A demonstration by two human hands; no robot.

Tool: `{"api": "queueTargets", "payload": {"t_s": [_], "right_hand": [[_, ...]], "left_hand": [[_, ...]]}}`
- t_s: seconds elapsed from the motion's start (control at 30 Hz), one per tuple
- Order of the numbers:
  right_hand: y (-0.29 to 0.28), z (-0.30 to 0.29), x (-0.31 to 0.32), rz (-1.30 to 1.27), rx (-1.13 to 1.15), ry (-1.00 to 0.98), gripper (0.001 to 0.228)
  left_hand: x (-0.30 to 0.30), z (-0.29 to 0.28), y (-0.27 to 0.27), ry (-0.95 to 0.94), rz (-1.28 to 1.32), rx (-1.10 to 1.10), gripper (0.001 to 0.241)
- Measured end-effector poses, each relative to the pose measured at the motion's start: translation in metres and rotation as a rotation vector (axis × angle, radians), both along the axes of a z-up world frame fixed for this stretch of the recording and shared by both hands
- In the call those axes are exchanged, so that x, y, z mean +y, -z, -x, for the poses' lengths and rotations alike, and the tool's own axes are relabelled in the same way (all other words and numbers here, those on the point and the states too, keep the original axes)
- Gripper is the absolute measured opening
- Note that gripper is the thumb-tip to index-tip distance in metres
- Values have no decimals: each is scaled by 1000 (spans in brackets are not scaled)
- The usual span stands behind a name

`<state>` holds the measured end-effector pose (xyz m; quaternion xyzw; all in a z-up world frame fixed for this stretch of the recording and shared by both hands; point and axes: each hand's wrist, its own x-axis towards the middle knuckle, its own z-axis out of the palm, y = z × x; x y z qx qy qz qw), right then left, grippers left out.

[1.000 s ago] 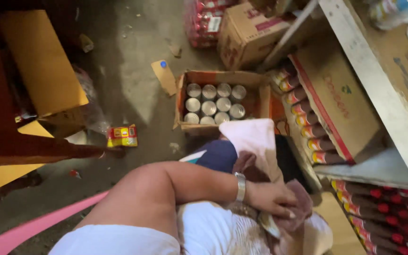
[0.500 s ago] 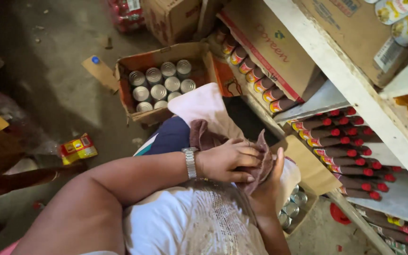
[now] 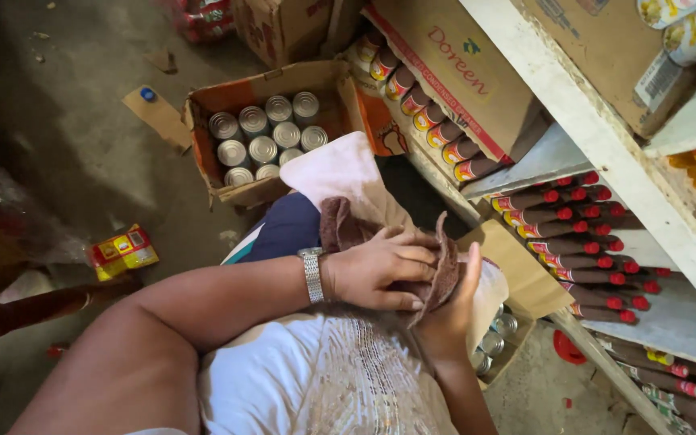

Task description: Wiping canned goods with a cloth and placing them onto grocery store shelves.

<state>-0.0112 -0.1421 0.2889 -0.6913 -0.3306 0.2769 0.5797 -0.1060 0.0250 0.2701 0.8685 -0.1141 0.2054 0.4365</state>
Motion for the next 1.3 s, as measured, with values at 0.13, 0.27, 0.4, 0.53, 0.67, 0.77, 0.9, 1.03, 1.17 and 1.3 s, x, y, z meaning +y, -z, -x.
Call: {"api": "queueTargets", "payload": {"t_s": [0.13,0.27,0.4,0.53,0.67,0.77,0.9,1.03,1.17,1.3], "right_hand": [[-1,-2,-1,50,-28,104,120],[-1,1,-1,92,-197,59,112],[-2,10,5,60,-49,-18,123],[-2,8,12,86,-105,-11,128],[2,-4,19,148,-23,209,117],[14,-18,14,61,114,243,123],[25,-32,14,89,-3,232,127],[45,-66,6,-74,236,360,111],[54,-129,9,-369,796,432,39],[-25,-136,83,-508,849,361,46]], "left_hand": [[7,6,7,-23,22,-1,39],[18,8,12,-92,-4,8,39],[19,10,6,-71,3,24,37],[21,10,2,-3,14,21,45],[22,4,-2,-83,53,11,23],[29,-3,-1,-78,238,-97,18],[21,-18,58,-88,420,-33,17],[19,-26,114,-113,838,133,8],[21,-29,109,-36,1031,283,5],[26,-35,117,82,1114,279,14]]}}
